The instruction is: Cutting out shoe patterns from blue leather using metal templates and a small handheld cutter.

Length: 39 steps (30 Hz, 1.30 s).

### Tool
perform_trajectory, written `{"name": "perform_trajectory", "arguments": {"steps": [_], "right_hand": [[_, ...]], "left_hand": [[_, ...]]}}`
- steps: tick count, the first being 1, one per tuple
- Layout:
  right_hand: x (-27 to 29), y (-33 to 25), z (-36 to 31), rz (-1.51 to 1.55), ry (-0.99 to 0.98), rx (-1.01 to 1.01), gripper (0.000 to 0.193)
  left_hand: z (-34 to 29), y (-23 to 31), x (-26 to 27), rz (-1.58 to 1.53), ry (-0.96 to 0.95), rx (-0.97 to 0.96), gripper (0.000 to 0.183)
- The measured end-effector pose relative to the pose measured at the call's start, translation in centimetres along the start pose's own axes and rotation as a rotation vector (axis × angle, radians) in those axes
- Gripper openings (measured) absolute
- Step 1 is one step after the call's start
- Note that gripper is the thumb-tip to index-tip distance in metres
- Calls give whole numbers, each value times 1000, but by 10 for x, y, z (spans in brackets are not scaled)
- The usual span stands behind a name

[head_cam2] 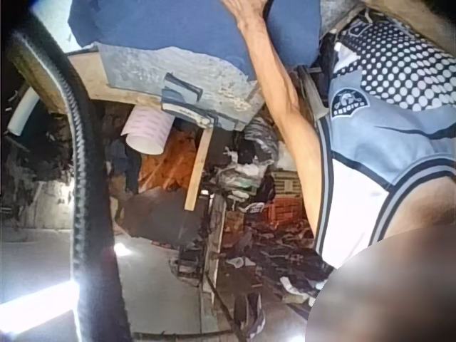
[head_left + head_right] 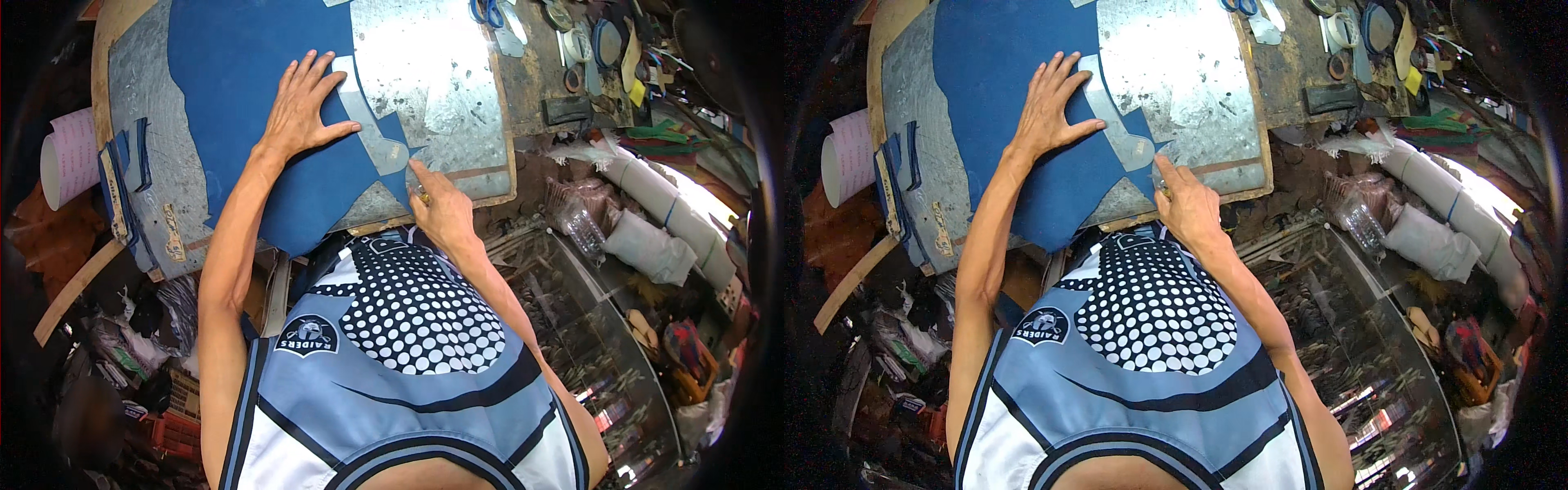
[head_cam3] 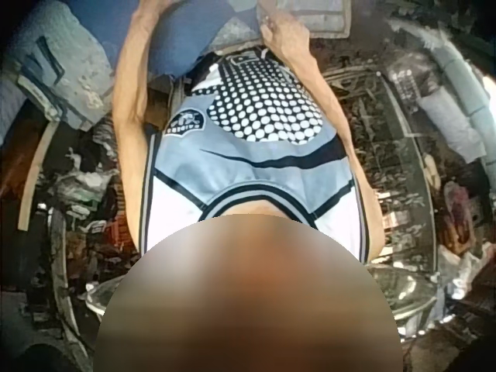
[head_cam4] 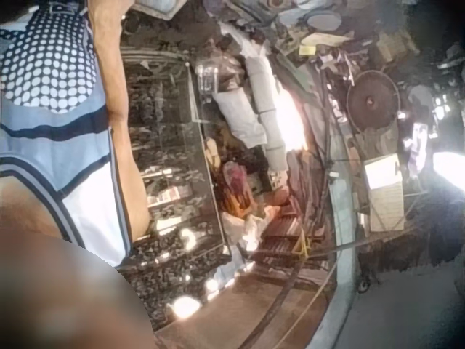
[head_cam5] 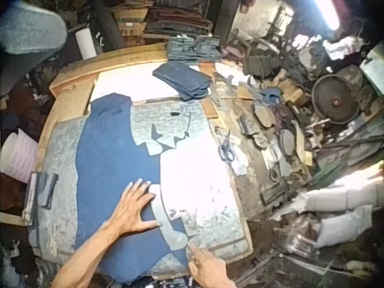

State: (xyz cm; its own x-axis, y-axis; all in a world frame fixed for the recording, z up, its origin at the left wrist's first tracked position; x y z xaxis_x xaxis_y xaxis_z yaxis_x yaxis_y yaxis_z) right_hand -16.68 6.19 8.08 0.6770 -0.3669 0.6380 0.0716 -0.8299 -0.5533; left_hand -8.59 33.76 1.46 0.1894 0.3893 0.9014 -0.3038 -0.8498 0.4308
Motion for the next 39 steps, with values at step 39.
{"name": "perform_trajectory", "arguments": {"steps": [39], "right_hand": [[5,-8,-41,1028,-171,-245,38]], "left_hand": [[2,5,5,73,-80,20,87]]}}
Point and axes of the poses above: each hand's wrist, its own z-axis towards the middle knuckle, its own x-axis out of the back of the hand, y = z × x, the point moved 1 cm from there along z, towards the middle knuckle, and after that the axes turned 12 degrees about -y, right-handed, at the moved point
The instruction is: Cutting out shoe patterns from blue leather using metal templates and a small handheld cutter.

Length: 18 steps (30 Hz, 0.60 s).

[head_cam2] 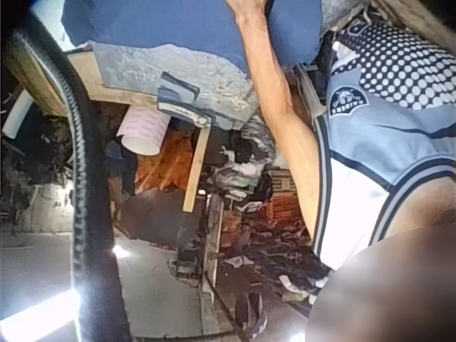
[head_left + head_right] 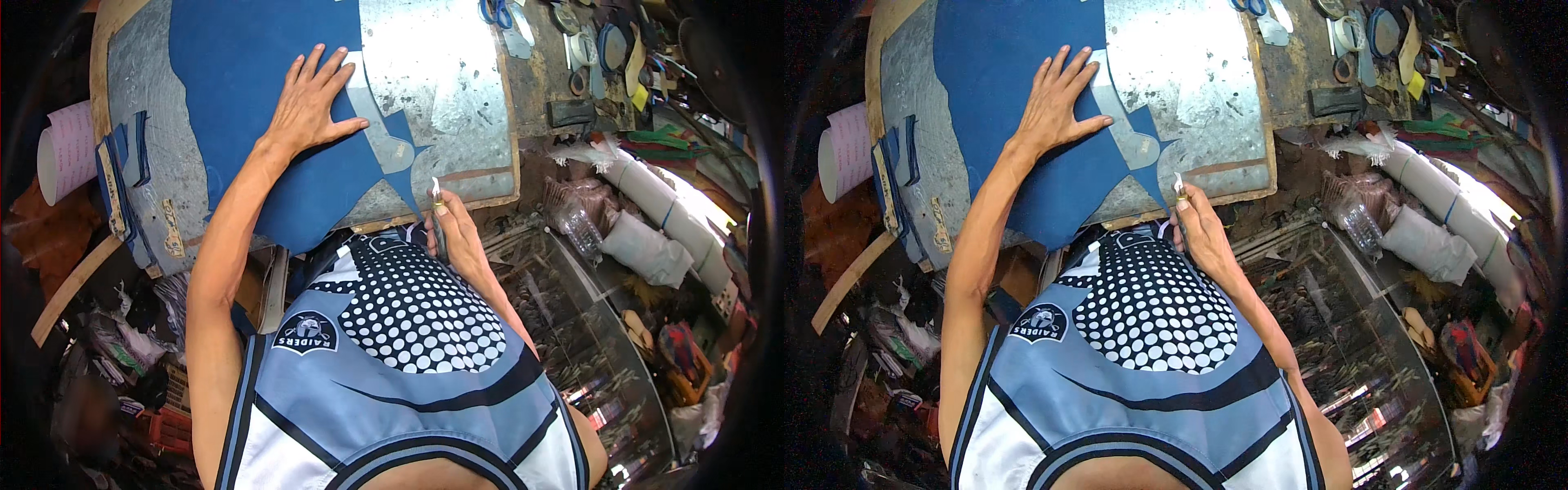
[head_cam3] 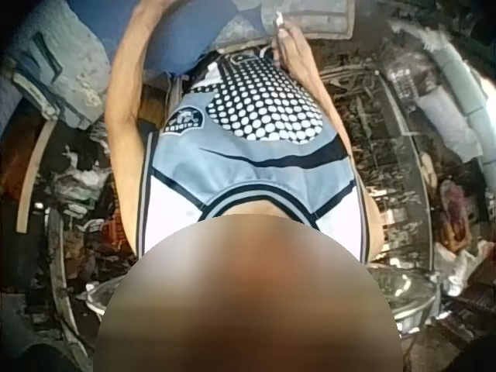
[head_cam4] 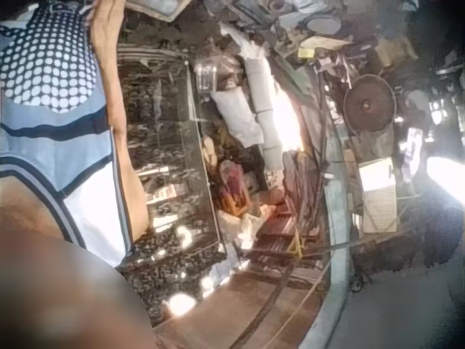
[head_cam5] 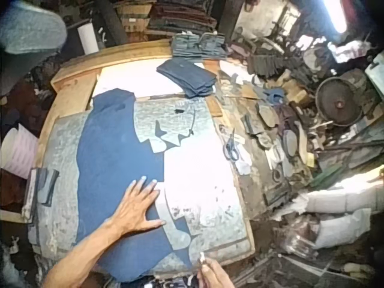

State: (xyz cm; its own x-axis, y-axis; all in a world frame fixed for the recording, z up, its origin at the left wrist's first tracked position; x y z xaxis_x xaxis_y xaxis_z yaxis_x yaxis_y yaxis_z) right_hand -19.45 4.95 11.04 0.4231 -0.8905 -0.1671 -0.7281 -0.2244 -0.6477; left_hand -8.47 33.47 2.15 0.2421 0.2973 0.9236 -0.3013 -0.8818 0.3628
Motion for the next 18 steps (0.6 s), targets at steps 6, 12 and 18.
{"name": "perform_trajectory", "arguments": {"steps": [6,12,18], "right_hand": [[-5,-10,16,-809,-24,417,48],[-48,-71,70,-993,34,431,37],[-66,-98,157,-1047,298,558,29]], "left_hand": [[7,8,20,100,-37,-190,59],[71,14,56,70,-556,-204,67],[140,17,77,-348,-1157,159,115]]}}
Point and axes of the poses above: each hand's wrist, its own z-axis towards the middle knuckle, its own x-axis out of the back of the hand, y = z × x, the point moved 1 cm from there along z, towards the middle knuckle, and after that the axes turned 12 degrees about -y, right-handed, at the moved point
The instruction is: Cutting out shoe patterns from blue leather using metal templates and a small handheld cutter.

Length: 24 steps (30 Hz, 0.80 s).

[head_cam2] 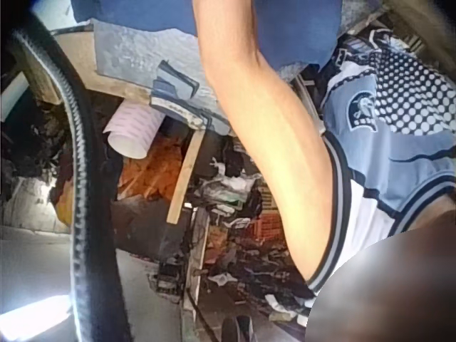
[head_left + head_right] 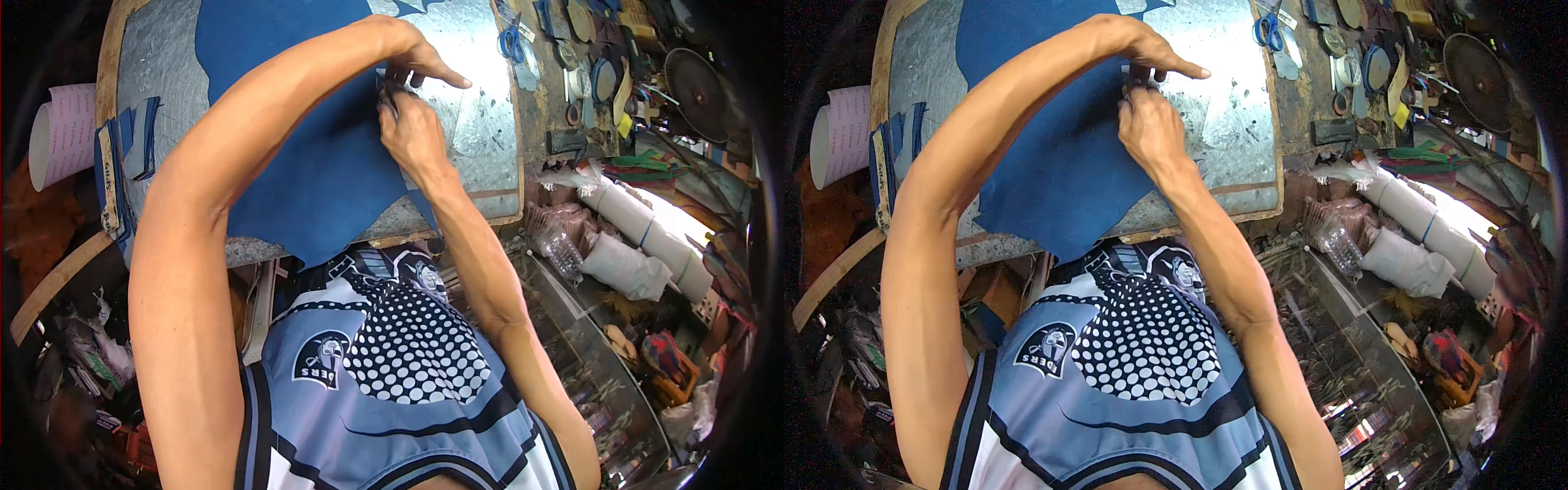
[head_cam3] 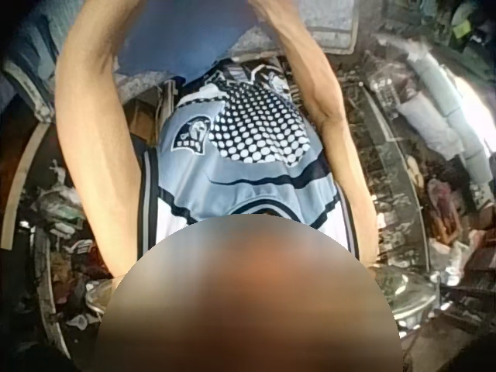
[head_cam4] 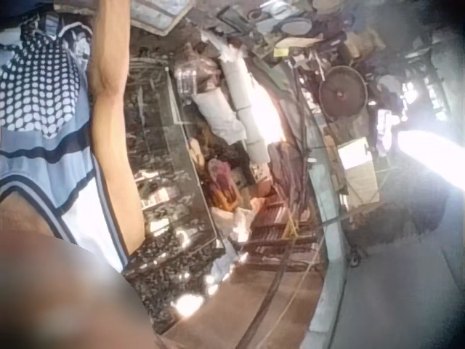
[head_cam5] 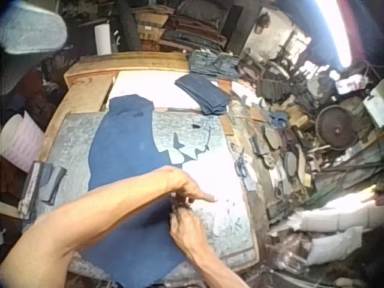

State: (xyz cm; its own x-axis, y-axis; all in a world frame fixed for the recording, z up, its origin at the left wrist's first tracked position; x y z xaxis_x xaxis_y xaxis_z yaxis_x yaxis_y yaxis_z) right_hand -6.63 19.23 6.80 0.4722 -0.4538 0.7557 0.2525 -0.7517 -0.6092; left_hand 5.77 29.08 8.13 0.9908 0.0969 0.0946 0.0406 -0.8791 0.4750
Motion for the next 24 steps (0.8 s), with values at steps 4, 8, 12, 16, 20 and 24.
{"name": "perform_trajectory", "arguments": {"steps": [4,8,12,16,20,24], "right_hand": [[-11,3,16,36,83,-83,28],[-11,-4,20,6,63,-120,30],[-12,0,21,-9,108,-87,30],[-11,-5,21,-34,90,-121,30],[-13,-6,23,-50,80,-142,28],[-14,-6,23,-69,103,-120,29]], "left_hand": [[-3,14,-1,102,-18,-45,117],[7,7,-2,85,-14,18,116],[9,10,-4,103,20,-11,113],[7,11,-5,118,27,-18,115],[12,7,-5,124,30,-28,116],[9,9,-5,120,21,-34,117]]}}
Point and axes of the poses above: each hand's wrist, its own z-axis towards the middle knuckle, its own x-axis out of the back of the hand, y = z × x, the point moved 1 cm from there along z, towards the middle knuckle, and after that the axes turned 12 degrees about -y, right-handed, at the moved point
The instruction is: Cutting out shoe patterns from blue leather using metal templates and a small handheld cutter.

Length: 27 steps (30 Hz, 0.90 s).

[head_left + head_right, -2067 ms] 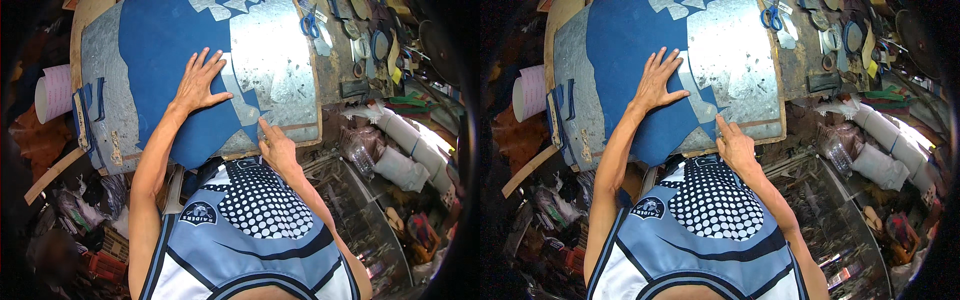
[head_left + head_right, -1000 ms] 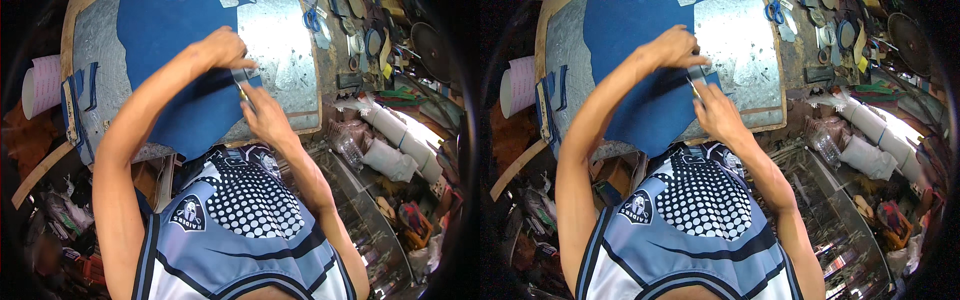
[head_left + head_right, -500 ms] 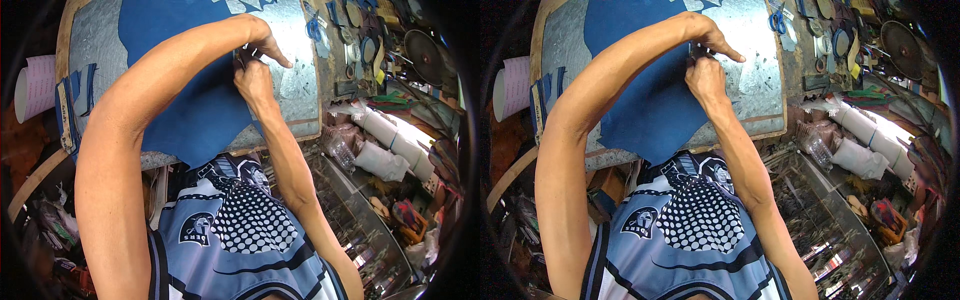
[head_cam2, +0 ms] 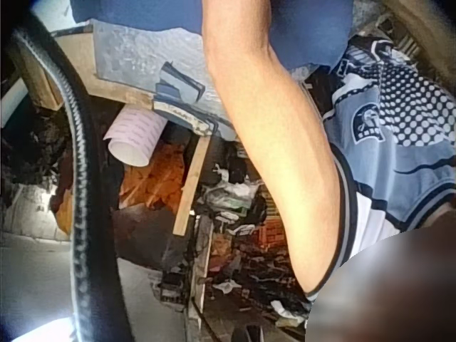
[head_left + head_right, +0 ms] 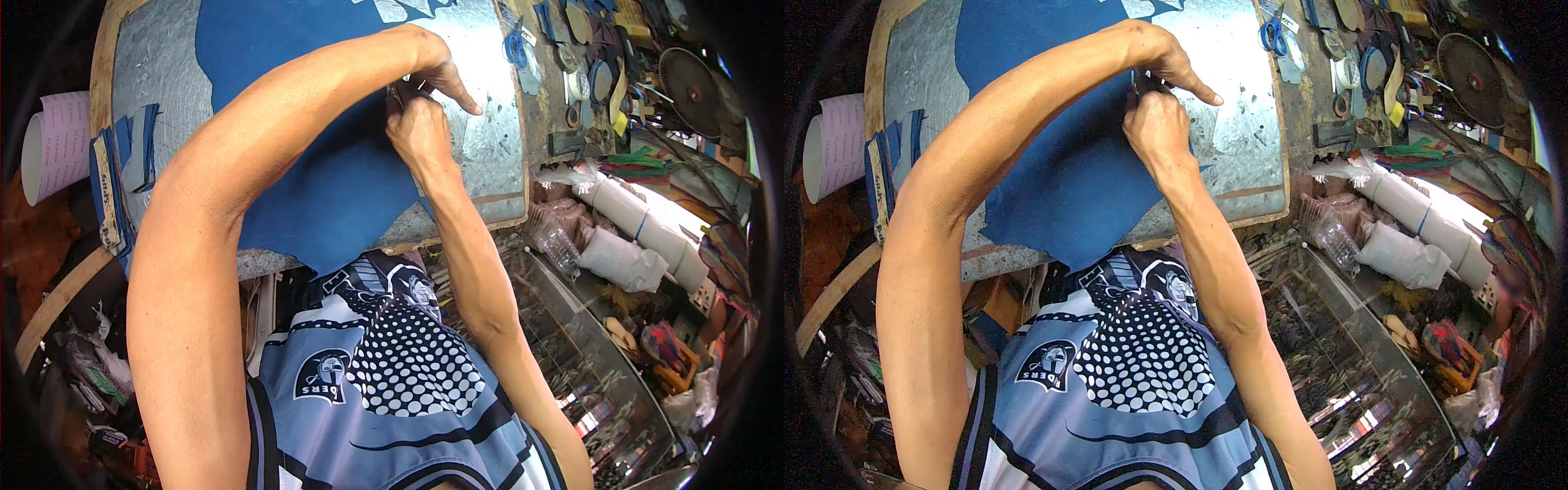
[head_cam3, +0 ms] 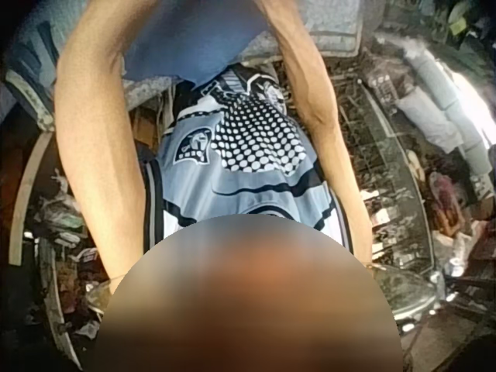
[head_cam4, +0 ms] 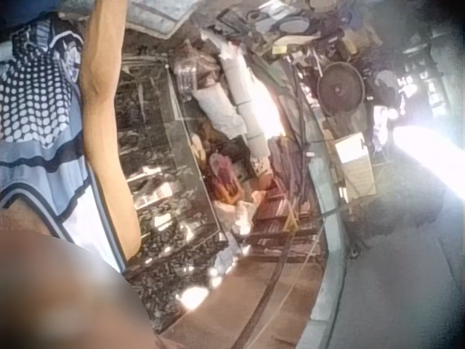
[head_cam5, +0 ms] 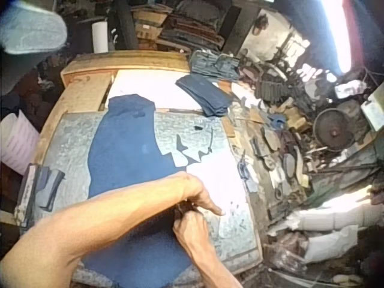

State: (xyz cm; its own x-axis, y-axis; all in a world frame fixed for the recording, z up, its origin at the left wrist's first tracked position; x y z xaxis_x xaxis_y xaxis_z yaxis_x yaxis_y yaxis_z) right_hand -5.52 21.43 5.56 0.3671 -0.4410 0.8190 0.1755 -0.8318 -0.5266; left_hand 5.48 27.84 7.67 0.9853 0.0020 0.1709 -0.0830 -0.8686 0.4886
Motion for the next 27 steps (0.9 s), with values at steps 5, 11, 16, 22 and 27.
{"name": "perform_trajectory", "arguments": {"steps": [5,11,16,22,27], "right_hand": [[0,-2,3,-93,-147,-61,31],[5,-6,4,-112,-183,-87,34],[4,-9,5,-132,-226,-108,35],[2,-4,2,-103,-186,-85,34],[2,-6,-2,-103,-164,-89,33]], "left_hand": [[-3,1,-3,-33,-11,-13,121],[-1,-3,-6,-36,30,-53,119],[8,-9,-10,-40,65,-91,114],[8,-5,-7,2,53,-64,111],[17,-6,-9,-50,29,-86,106]]}}
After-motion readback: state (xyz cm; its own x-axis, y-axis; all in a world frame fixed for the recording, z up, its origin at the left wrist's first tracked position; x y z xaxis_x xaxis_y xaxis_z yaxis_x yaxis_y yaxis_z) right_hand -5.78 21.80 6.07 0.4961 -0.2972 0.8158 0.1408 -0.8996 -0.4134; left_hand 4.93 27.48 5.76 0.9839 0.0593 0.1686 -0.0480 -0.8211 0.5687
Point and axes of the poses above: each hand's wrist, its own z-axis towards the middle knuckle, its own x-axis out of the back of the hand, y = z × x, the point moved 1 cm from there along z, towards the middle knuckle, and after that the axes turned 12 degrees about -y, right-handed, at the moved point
